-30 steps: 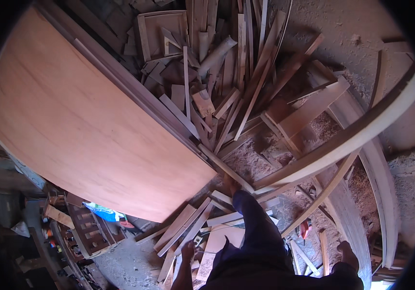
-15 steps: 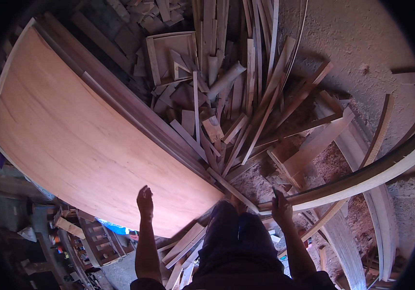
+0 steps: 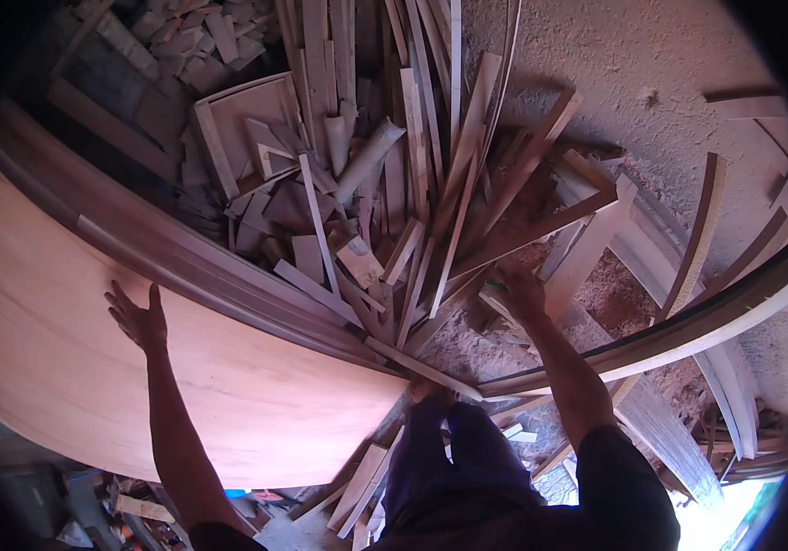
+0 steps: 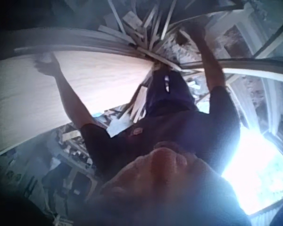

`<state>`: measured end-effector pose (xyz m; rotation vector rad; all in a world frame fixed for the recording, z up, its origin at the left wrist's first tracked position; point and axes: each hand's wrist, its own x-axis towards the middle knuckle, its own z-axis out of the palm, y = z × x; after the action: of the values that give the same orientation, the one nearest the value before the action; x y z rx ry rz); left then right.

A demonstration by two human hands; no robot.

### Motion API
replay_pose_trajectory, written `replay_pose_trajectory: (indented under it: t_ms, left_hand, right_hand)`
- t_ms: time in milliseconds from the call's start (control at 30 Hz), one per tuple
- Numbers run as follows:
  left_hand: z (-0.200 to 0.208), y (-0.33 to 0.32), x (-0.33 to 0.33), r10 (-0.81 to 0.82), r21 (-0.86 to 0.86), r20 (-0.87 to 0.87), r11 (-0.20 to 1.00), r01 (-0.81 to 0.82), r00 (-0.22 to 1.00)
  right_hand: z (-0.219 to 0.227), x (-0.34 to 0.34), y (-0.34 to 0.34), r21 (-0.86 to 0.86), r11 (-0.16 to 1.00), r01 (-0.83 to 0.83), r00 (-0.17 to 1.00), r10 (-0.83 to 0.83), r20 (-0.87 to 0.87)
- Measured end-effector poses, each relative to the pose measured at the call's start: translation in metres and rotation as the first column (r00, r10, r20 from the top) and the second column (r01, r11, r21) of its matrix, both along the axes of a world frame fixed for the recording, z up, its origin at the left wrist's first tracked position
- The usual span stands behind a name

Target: The person selects a small wooden piece from a pile, marks it with a pencil and square, and saws it to size. They then position the piece into a larger wooden frame and hammer nails to secure it.

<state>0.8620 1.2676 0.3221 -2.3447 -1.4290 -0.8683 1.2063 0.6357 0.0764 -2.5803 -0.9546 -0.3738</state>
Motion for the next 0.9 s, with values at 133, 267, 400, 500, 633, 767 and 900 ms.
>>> replay_pose_trajectory:
  t_ms: [133, 267, 400, 500, 633, 767, 900]
  left_hand:
    - [-0.004, 0.061, -0.016, 0.101, 0.016, -0.022, 0.995, -0.101, 0.995]
    - [-0.027, 0.062, 0.02, 0.229, 0.009, 0.071, 0.973, -0.23, 0.971]
    - [-0.032, 0.09, 0.027, 0.428, 0.151, 0.019, 0.892, -0.426, 0.904]
    - [-0.035, 0.097, 0.033, 0.546, 0.237, -0.092, 0.824, -0.515, 0.832]
    - [-0.036, 0.074, 0.048, 0.382, 0.227, 0.071, 0.893, -0.388, 0.922]
    - [-0.034, 0.082, 0.051, 0.523, 0.257, 0.0, 0.824, -0.505, 0.853]
    - [-0.036, 0.073, 0.065, 0.517, 0.298, 0.03, 0.812, -0.501, 0.856]
  right_hand:
    - [-0.004, 0.005, 0.016, -0.031, 0.995, 0.092, 0.972, -0.097, -0.213]
    - [-0.004, 0.018, 0.018, -0.078, 0.945, 0.318, 0.897, -0.327, -0.296]
    - [-0.005, 0.019, 0.028, -0.107, 0.955, 0.276, 0.886, -0.296, -0.356]
    - [-0.007, 0.021, 0.029, -0.143, 0.948, 0.285, 0.877, -0.319, -0.359]
    - [0.001, 0.018, 0.029, -0.185, 0.94, 0.286, 0.871, -0.336, -0.359]
    - [0.0, 0.019, 0.032, -0.132, 0.957, 0.258, 0.888, -0.288, -0.358]
    - [0.012, 0.014, 0.035, -0.174, 0.948, 0.268, 0.863, -0.316, -0.395]
